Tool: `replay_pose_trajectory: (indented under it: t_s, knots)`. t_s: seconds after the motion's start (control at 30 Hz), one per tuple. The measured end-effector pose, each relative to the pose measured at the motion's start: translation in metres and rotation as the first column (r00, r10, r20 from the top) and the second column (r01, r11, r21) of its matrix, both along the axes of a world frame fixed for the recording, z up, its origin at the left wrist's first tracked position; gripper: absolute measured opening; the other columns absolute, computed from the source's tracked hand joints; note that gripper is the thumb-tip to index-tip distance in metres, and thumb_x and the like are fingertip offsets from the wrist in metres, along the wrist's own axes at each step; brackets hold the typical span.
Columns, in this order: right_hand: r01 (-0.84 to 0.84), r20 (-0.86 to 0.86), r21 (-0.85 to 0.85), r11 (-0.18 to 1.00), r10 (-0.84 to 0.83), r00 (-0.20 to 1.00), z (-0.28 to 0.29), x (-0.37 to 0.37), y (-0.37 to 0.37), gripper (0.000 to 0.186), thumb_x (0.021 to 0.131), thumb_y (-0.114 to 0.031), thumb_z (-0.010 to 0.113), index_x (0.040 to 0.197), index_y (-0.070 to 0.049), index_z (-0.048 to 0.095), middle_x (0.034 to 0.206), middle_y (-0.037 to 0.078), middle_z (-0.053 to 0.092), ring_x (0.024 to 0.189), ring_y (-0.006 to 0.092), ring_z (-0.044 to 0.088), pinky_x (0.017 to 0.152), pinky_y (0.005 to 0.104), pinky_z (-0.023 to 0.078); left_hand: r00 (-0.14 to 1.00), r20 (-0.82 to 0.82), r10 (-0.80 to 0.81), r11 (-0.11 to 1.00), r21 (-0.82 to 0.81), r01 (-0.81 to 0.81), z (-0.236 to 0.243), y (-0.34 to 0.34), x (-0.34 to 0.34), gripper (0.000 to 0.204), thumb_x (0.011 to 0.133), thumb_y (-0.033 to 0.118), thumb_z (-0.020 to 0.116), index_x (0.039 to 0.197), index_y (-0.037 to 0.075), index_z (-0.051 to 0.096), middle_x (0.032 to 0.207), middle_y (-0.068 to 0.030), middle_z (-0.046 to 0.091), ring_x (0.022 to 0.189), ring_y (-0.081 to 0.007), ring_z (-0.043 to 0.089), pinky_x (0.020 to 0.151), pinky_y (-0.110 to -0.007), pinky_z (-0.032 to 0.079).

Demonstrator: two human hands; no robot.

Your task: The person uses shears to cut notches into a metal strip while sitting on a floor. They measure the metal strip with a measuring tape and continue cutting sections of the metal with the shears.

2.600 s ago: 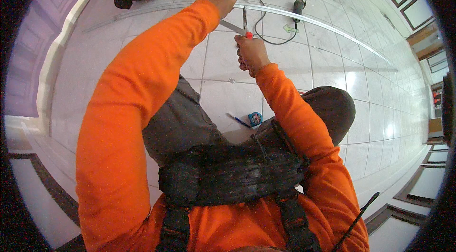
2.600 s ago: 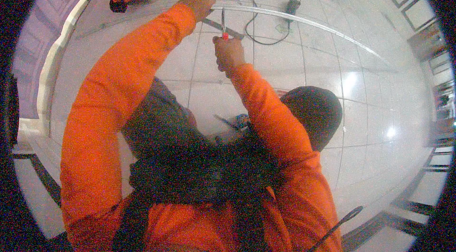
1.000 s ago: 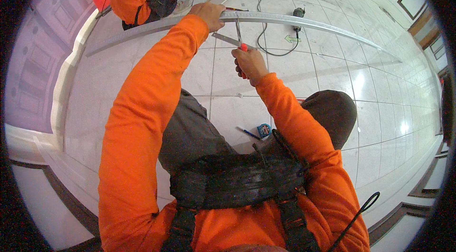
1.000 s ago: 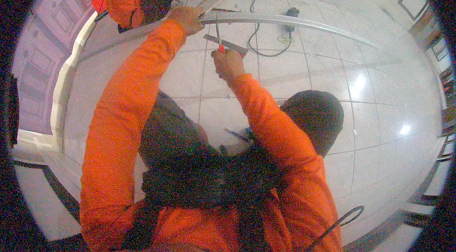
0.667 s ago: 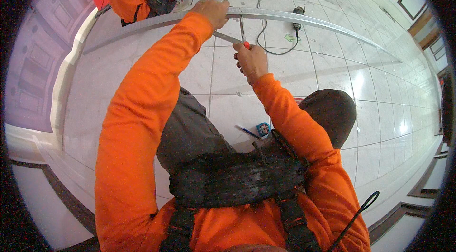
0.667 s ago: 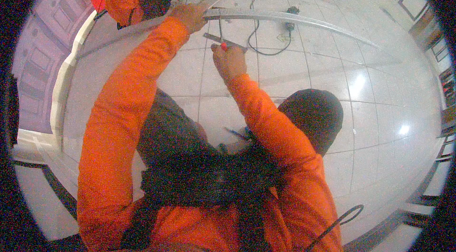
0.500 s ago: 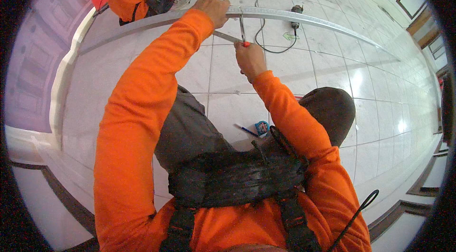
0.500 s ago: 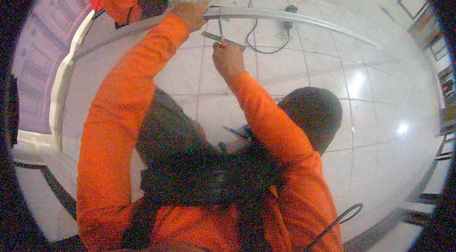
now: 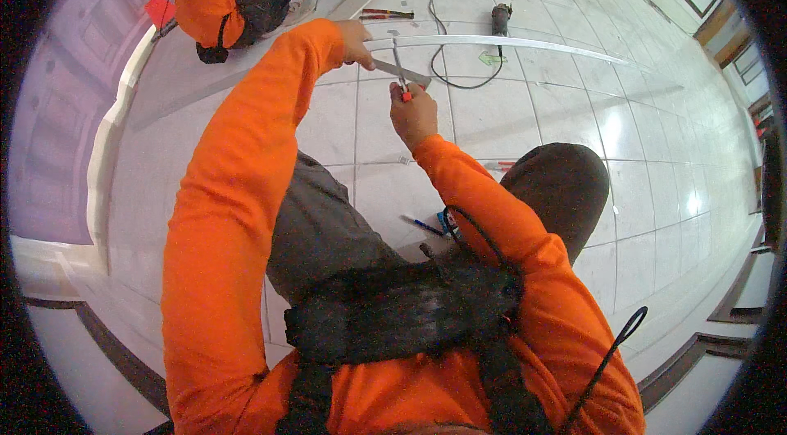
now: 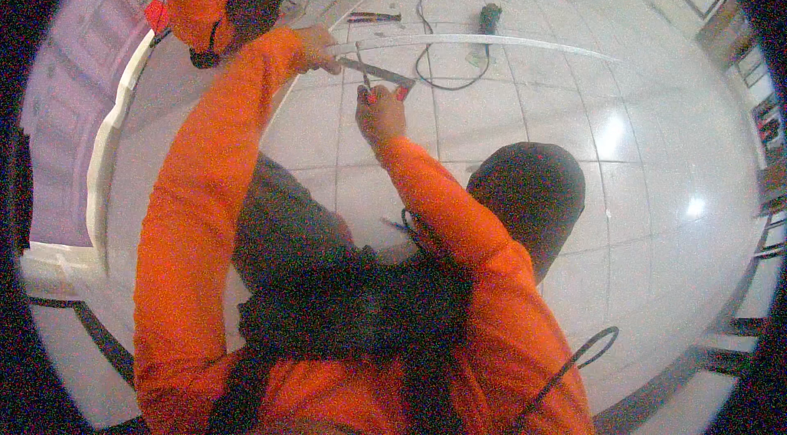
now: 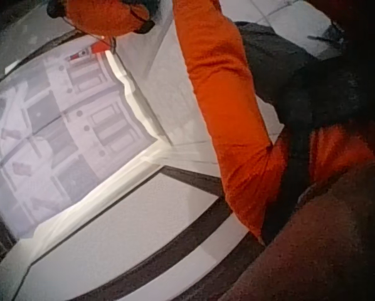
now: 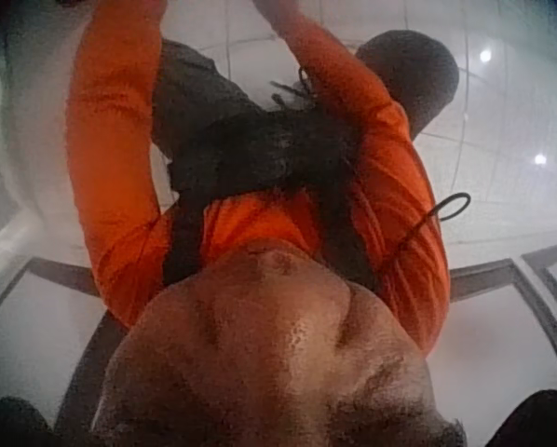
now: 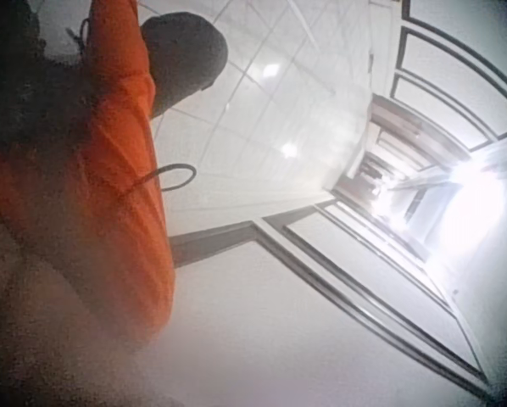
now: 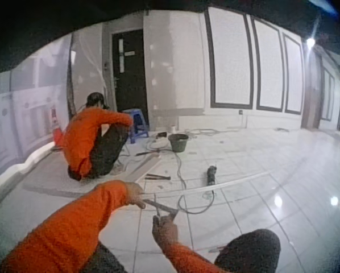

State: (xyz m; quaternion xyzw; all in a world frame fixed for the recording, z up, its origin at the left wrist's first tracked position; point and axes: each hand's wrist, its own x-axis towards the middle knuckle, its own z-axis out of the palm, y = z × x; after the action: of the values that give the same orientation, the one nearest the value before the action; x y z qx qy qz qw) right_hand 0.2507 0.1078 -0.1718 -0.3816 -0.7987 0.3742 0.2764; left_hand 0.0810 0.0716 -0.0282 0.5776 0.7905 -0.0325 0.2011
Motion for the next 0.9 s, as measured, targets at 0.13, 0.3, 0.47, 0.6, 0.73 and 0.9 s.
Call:
replay_pose_trajectory:
  t_s: [0.13,0.3,0.47,0.6,0.73,0.9]
  knots:
    - [-0.006,-0.015,-0.083,0.997,0.005,1.000,-0.006,-0.011,-0.012,0.043,0.090,-0.038,0.054,0.085,0.003,0.063,0.087,0.029,0.065,0.086,0.0453,0.063,0.076,0.0513,0.050,0.990,-0.097,0.104,0.993,0.061,-0.098,-0.011,-0.006,-0.013,0.055,0.068,0.048,0.076,0.104,0.007,0.068,0.099,-0.0170,0.068,0.091,-0.0328,0.067,0.075,-0.042,0.053]
    - [-0.448,0.290,-0.182,0.875,0.483,0.826,-0.015,-0.028,0.015,0.039,0.085,-0.032,0.053,0.079,0.005,0.065,0.081,0.028,0.066,0.081,0.0425,0.066,0.075,0.0484,0.052,0.795,-0.504,0.338,0.839,0.544,-0.012,-0.023,0.002,-0.044,0.049,0.071,0.048,0.074,0.107,0.015,0.069,0.099,-0.0139,0.069,0.094,-0.0312,0.066,0.083,-0.044,0.051]
    - [-0.343,-0.112,-0.560,0.754,0.342,0.933,-0.004,-0.018,0.007,0.019,0.084,-0.021,0.057,0.076,-0.005,0.056,0.064,0.004,0.053,0.054,0.0169,0.056,0.044,0.0343,0.041,0.883,-0.394,0.256,0.906,0.417,-0.076,-0.001,0.001,-0.029,0.054,0.070,0.051,0.073,0.110,0.014,0.068,0.101,-0.0159,0.068,0.095,-0.0344,0.065,0.084,-0.045,0.051]
    - [-0.288,-0.154,-0.614,0.735,0.247,0.957,0.006,-0.026,0.013,0.017,0.083,-0.022,0.059,0.085,-0.005,0.055,0.073,0.006,0.056,0.057,0.0172,0.056,0.043,0.0322,0.038,0.918,-0.371,0.141,0.942,0.335,-0.009,0.001,-0.004,-0.036,0.057,0.068,0.055,0.072,0.108,0.014,0.068,0.098,-0.0181,0.068,0.093,-0.0375,0.065,0.083,-0.048,0.051]
    - [-0.260,-0.183,-0.664,0.701,0.184,0.966,0.041,-0.023,-0.005,0.026,0.084,-0.031,0.058,0.073,-0.008,0.061,0.062,0.006,0.059,0.052,0.0179,0.059,0.042,0.0339,0.041,0.922,-0.369,0.120,0.938,0.347,0.017,-0.012,-0.016,-0.048,0.051,0.068,0.051,0.071,0.106,0.017,0.068,0.094,-0.0170,0.068,0.089,-0.0370,0.066,0.081,-0.049,0.050]
    - [-0.291,-0.192,-0.659,0.694,0.219,0.957,0.038,-0.028,0.001,0.024,0.083,-0.031,0.059,0.076,-0.008,0.060,0.067,0.004,0.061,0.050,0.0171,0.056,0.038,0.0331,0.038,0.931,-0.350,0.100,0.950,0.312,0.016,-0.010,-0.015,-0.048,0.049,0.068,0.045,0.072,0.109,0.019,0.066,0.091,-0.0145,0.069,0.086,-0.0353,0.066,0.079,-0.048,0.051]
